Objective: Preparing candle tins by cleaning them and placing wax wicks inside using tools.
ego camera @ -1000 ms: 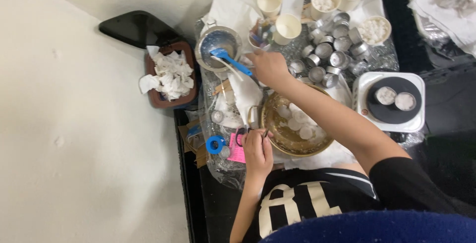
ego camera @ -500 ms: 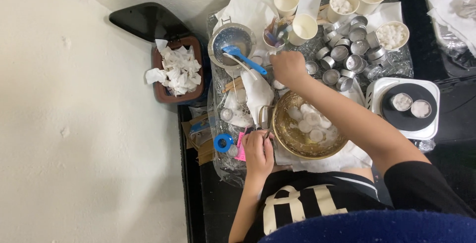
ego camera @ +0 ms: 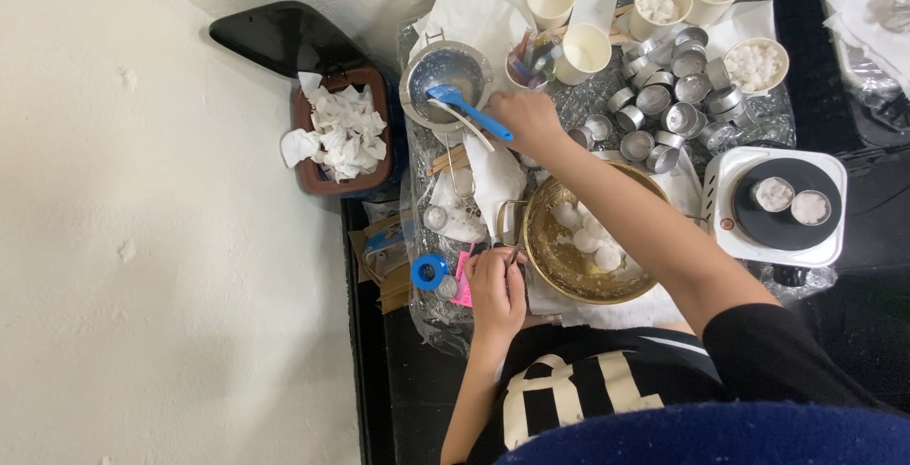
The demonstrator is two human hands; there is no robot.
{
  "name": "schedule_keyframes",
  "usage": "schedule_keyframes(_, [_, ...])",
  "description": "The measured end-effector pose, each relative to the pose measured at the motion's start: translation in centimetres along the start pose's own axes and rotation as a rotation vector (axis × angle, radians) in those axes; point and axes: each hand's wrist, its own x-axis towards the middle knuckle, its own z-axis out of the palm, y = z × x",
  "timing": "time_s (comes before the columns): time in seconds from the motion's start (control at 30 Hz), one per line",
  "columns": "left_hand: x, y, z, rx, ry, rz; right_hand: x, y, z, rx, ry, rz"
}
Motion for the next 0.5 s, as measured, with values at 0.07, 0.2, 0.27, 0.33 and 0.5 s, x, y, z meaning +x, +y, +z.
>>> schedule_keyframes(0.07, [-0.1,-0.2,0.0,0.009,0.003,-0.003,-0.3,-0.4,-0.9,0.04,0.027,0.009])
schedule_keyframes(0.2, [-0.4,-0.7,-0.1,0.025,0.01,-0.019,-1.0,0.1,-1.0,-0.091,-0.08,0.1])
schedule_keyframes(0.27, [-0.2,-1.0,-0.2,0.022,0.017,-0.019,-1.7,1.2,0.3,-0.132,-0.116,0.105])
schedule_keyframes(0.33, [-0.1,-1.0,0.0,0.017,0.02,-0.017,-2.3,2.2,0.8,-0.175,-0.15,0.113])
schedule_keyframes(0.5, [-0.1,-0.4,0.5,0.022,0.009,0.003,-3.1,2.5,-2.1,-0.056,-0.156,0.178])
